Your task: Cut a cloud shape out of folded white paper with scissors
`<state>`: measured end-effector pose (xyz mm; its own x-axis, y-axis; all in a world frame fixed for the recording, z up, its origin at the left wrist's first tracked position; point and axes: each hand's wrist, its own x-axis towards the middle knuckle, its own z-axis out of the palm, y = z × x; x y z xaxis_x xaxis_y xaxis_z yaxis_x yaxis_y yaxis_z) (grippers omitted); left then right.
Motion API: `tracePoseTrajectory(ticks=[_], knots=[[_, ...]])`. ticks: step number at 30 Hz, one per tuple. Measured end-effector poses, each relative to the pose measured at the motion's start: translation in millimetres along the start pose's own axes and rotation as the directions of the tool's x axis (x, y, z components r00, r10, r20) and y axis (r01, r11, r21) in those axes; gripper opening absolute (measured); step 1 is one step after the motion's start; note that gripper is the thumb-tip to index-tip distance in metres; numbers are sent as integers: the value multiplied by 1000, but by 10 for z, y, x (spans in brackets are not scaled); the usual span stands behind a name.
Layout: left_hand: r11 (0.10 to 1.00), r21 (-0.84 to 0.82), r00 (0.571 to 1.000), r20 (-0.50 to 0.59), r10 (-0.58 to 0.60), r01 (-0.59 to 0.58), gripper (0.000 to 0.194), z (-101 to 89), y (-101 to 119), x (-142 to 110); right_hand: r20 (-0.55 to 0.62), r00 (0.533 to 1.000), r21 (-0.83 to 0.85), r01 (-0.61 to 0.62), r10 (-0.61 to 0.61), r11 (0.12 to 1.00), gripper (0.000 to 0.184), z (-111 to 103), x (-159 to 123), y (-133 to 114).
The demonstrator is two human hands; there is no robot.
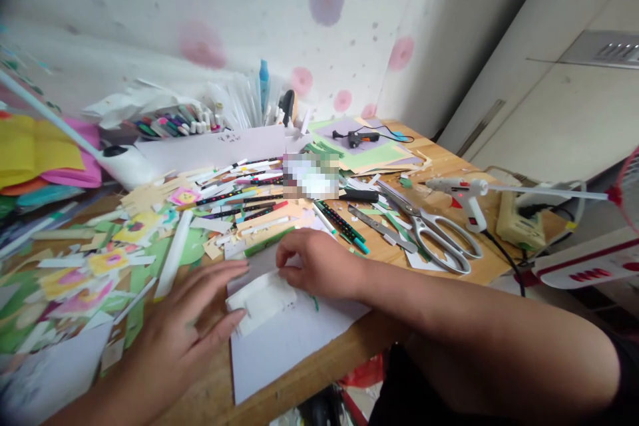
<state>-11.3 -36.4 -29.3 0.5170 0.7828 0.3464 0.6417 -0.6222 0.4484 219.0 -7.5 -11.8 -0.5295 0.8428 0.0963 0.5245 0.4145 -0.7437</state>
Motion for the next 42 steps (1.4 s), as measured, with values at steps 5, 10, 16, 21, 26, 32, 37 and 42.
tracePoseTrajectory(ticks=[5,10,16,21,26,32,37,42], knots=[[833,-434,939,136,-315,343,29,47,-23,26,66,989,518,-148,133,842,8,25,-21,-37],[675,-627,916,189,-354,389,25,87,-1,7,73,989,675,-143,127,724,25,90,-45,-87],[651,-666,919,145,-367,365,24,100,7,-7,0,985,523,-148,174,839,25,191,-97,-140],[745,-510,903,230,-364,430,21,64,-32,3,-55,976,590,-139,211,795,20,240,-55,-120],[901,-307,952,101,-289,306,25,32,-84,-5,4,980,510,-173,199,843,15,230,-20,-75],[991,-16,968,-216,129,-136,21,-76,-57,3,-293,872,-11,407,-392,913,15,102,-94,-89],[974,-11,944,-246,218,-228,28,-124,11,-12,-255,630,-417,612,-733,671,16,-4,-170,-124],[953,-46,918,-285,276,-300,29,-183,70,-28,-229,590,-443,645,-774,622,10,-9,-187,-135]])
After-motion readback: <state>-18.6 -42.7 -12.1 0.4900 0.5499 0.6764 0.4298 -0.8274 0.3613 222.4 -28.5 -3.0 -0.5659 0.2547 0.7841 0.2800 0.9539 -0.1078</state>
